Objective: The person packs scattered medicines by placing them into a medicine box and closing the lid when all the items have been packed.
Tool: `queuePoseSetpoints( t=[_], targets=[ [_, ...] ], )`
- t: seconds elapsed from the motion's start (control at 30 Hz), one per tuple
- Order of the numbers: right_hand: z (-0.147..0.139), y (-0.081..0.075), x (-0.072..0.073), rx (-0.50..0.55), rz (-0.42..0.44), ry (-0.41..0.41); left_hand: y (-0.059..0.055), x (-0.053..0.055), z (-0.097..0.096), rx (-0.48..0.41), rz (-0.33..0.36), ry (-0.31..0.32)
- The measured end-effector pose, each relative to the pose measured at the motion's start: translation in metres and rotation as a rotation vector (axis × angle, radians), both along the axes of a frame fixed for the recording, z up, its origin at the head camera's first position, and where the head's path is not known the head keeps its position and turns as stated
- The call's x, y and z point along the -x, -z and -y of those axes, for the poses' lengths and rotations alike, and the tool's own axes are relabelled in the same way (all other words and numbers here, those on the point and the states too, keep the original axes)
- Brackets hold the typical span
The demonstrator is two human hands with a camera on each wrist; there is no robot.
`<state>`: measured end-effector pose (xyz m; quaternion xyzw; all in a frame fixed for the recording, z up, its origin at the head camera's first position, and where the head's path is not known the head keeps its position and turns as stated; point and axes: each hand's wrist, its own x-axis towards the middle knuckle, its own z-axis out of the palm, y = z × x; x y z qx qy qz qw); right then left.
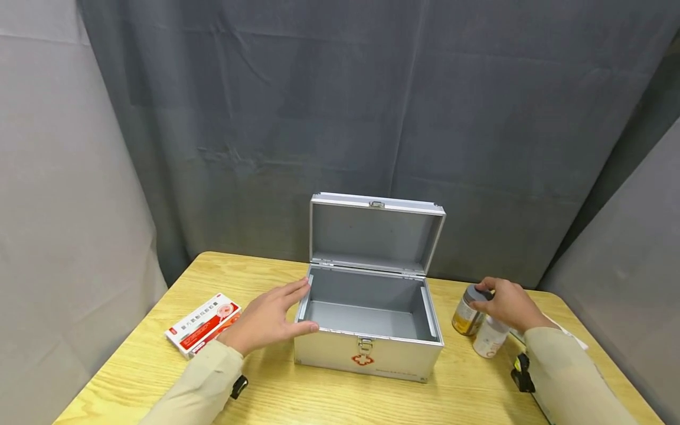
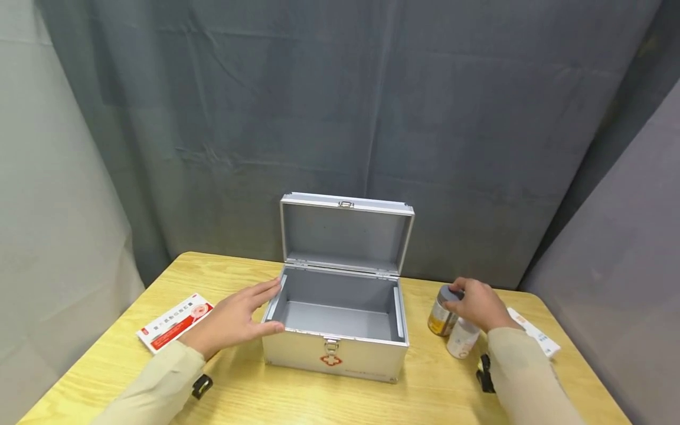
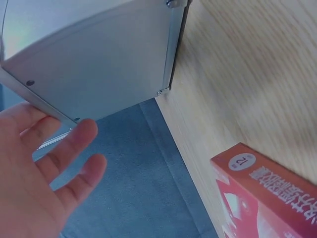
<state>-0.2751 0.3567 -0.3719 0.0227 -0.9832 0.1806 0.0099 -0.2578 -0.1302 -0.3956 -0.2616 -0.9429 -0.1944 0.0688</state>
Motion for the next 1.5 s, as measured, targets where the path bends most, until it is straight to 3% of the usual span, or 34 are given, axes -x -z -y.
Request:
queuePoseSetpoints(
  t=[0.27, 0.87, 1.27, 1.5],
  targets=[
    [0.003, 0.006, -0.005, -0.042, -0.074, -0.043, -0.003, -0.002, 0.000, 0.054, -0.044, 0.006],
    [0.000, 0.009, -0.004, -0.051, -0.065, -0.051, 0.000, 0.001, -0.001, 0.111, -0.154, 0.015],
    [0.000, 0.013, -0.008, -0.044, -0.095, -0.054, 0.002, 0.000, -0.003, 0.037, -0.078, -0.002],
    [0.000, 0.009, -0.009, -0.018, -0.081, -0.052, -0.001, -0.002, -0.001, 0.001, -0.036, 0.025]
  ],
)
